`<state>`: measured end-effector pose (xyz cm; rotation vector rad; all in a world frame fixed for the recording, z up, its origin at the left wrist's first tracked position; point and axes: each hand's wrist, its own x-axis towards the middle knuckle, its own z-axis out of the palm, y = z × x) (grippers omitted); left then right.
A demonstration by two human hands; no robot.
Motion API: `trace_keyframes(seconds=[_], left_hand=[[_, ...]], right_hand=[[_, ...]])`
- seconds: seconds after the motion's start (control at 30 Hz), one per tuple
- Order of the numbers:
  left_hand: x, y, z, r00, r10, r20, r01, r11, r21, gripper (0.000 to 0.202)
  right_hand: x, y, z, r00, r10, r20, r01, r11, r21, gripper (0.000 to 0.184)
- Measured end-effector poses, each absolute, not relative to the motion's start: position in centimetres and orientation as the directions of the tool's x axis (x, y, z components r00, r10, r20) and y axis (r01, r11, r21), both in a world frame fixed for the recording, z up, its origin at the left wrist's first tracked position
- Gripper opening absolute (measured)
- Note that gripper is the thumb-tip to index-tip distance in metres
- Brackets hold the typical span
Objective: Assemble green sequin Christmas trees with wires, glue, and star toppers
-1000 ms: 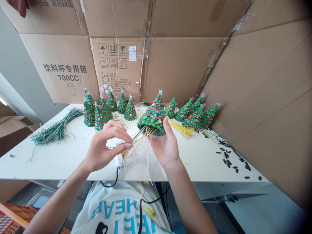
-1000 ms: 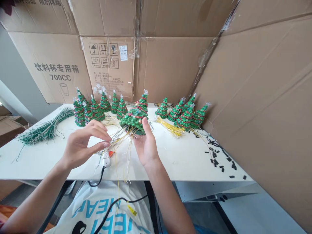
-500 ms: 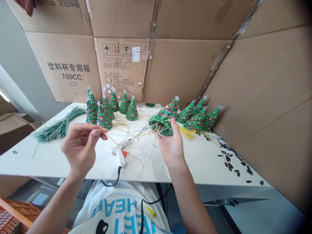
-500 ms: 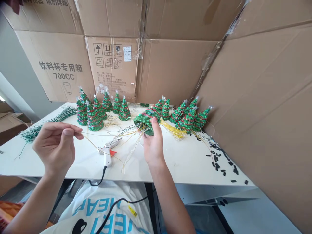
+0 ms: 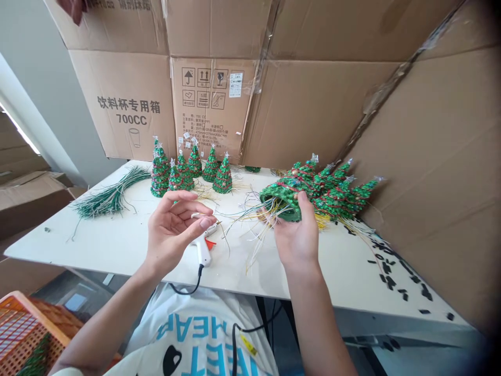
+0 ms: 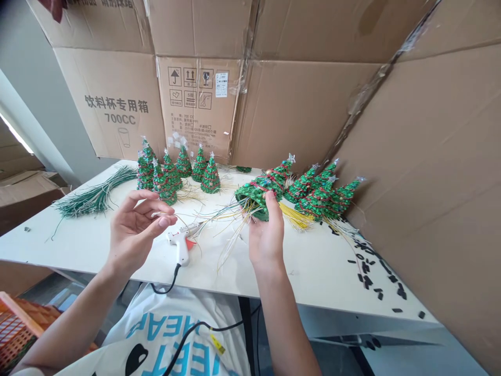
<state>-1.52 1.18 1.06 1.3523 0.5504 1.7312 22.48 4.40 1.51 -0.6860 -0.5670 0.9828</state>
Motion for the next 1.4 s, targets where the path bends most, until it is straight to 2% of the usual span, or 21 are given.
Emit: trace_keyframes(seconds=[0.1, 0.23, 0.33, 0.43, 0.53, 0.63, 0.73, 0.83, 0.93, 1.03, 1.13, 1.4], left_hand=[[-1.4, 1.1, 1.1, -0.057, 0.826, 0.56, -0.354, -0.541, 0.762, 0.037], [-2.0, 1.4, 1.4, -0.036, 0.821, 0.57, -0.388, -0.537, 0.749, 0.018], [-3.2, 2.0, 2.2, -0.091, 0.83, 0.551, -0.485, -0.52, 0.703, 0.025], [-4.9, 2.4, 3.3, -0.207, 0.861, 0.464, -0.612, -0.484, 0.625, 0.038], [-7.1, 2.2, 4.2, -0.302, 0.857, 0.418, -0.716, -0.493, 0.494, 0.046], [-9.2, 1.7, 4.8, -0.429, 0.762, 0.484, -0.616, -0.639, 0.46, 0.041], [-10.5, 1.6, 5.0, -0.481, 0.707, 0.519, -0.548, -0.704, 0.451, 0.031], [-10.4, 2.1, 5.1, -0.413, 0.759, 0.503, -0.624, -0.638, 0.451, 0.03], [-9.3, 2.4, 4.8, -0.354, 0.762, 0.542, -0.585, -0.633, 0.507, 0.023], [-8.0, 2.5, 4.4, -0.221, 0.751, 0.622, -0.557, -0.621, 0.552, 0.012], [-7.2, 2.3, 4.2, -0.089, 0.775, 0.626, -0.568, -0.556, 0.607, 0.008], [-6.3, 1.5, 4.0, 0.105, 0.794, 0.599, -0.488, -0.483, 0.727, 0.043]], right_hand=[[22.1, 4.4, 1.5, 0.423, 0.896, 0.136, -0.552, 0.374, -0.745, 0.027], [22.0, 4.7, 1.3, 0.431, 0.892, 0.137, -0.531, 0.373, -0.761, 0.028], [22.0, 4.7, 1.1, 0.435, 0.891, 0.13, -0.536, 0.373, -0.757, 0.027], [21.9, 4.6, 1.1, 0.42, 0.898, 0.131, -0.553, 0.368, -0.748, 0.032], [21.7, 4.5, 1.2, 0.404, 0.899, 0.169, -0.533, 0.381, -0.756, 0.04], [21.3, 4.4, 1.2, 0.393, 0.889, 0.234, -0.5, 0.42, -0.757, 0.046], [21.0, 4.3, 0.8, 0.344, 0.889, 0.303, -0.478, 0.444, -0.758, 0.054], [20.7, 4.0, 0.2, 0.31, 0.885, 0.348, -0.424, 0.456, -0.782, 0.057], [20.4, 3.5, -0.1, 0.249, 0.894, 0.372, -0.399, 0.445, -0.802, 0.061], [20.2, 3.2, 0.0, 0.127, 0.928, 0.35, -0.459, 0.368, -0.809, 0.063], [19.8, 3.0, 0.1, 0.011, 0.948, 0.318, -0.512, 0.278, -0.813, 0.06], [19.5, 2.9, -0.4, -0.088, 0.94, 0.331, -0.512, 0.242, -0.824, 0.071]])
